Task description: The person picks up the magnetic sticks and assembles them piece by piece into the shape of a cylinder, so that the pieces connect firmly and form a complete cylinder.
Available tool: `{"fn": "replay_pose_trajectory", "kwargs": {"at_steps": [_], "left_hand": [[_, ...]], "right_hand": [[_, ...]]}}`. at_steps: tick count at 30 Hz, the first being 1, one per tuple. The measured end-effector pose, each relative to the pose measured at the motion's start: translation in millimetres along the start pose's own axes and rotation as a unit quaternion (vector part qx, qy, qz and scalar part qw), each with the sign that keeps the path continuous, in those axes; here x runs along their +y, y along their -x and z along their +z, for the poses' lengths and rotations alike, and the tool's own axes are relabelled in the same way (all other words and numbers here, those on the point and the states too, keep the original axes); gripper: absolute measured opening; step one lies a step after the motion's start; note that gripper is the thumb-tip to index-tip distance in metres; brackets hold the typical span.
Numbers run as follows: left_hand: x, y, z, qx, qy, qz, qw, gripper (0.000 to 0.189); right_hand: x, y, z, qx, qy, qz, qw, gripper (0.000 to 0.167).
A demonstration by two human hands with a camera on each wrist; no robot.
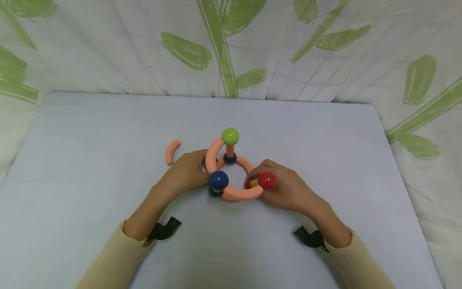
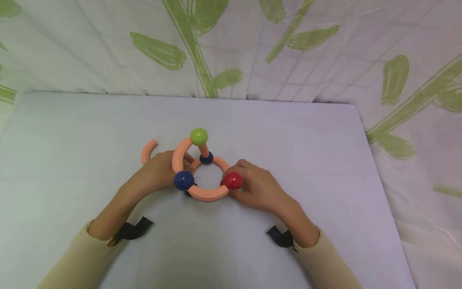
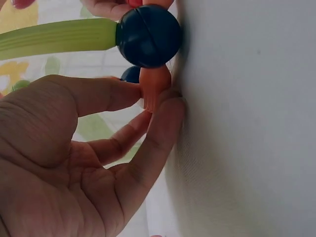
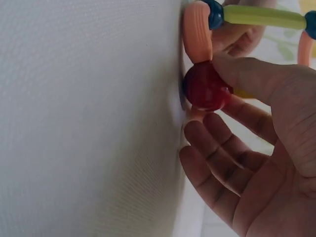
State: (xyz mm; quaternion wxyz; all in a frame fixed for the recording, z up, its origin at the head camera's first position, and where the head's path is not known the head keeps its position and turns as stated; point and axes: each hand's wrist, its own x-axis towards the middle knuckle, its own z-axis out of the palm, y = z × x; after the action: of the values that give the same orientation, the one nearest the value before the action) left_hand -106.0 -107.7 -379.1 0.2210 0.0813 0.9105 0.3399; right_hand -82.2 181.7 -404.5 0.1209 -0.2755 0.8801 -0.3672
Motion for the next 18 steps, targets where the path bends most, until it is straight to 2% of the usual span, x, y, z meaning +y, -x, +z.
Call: {"fn": "replay_pose_trajectory", "kwargs": {"at_steps": [5, 12, 16, 18], "left_hand": [[-1.2, 7.9, 1.7, -0.003, -0.01, 0.002, 0.9999, 0.025], [-3.0, 19.7, 6.8, 0.006, -0.045, 0.026, 0.9986, 0.018], [0.0, 23.1, 11.2, 0.003, -0.06, 0.027, 0.9978, 0.011], [1.4, 24.6, 13.2, -0.002, -0.07, 0.024, 0.9973, 0.014]], "right_hand": [[0, -1.7, -2, 0.019, 0.006, 0.008, 0.9998, 0.034], [2, -7.1, -4, 0.042, 0.004, 0.036, 0.9985, 0.029], [5, -9.2, -4, 0.062, 0.004, 0.059, 0.9963, 0.026], [6, -10.6, -4, 0.072, 0.006, 0.068, 0.995, 0.027]]}}
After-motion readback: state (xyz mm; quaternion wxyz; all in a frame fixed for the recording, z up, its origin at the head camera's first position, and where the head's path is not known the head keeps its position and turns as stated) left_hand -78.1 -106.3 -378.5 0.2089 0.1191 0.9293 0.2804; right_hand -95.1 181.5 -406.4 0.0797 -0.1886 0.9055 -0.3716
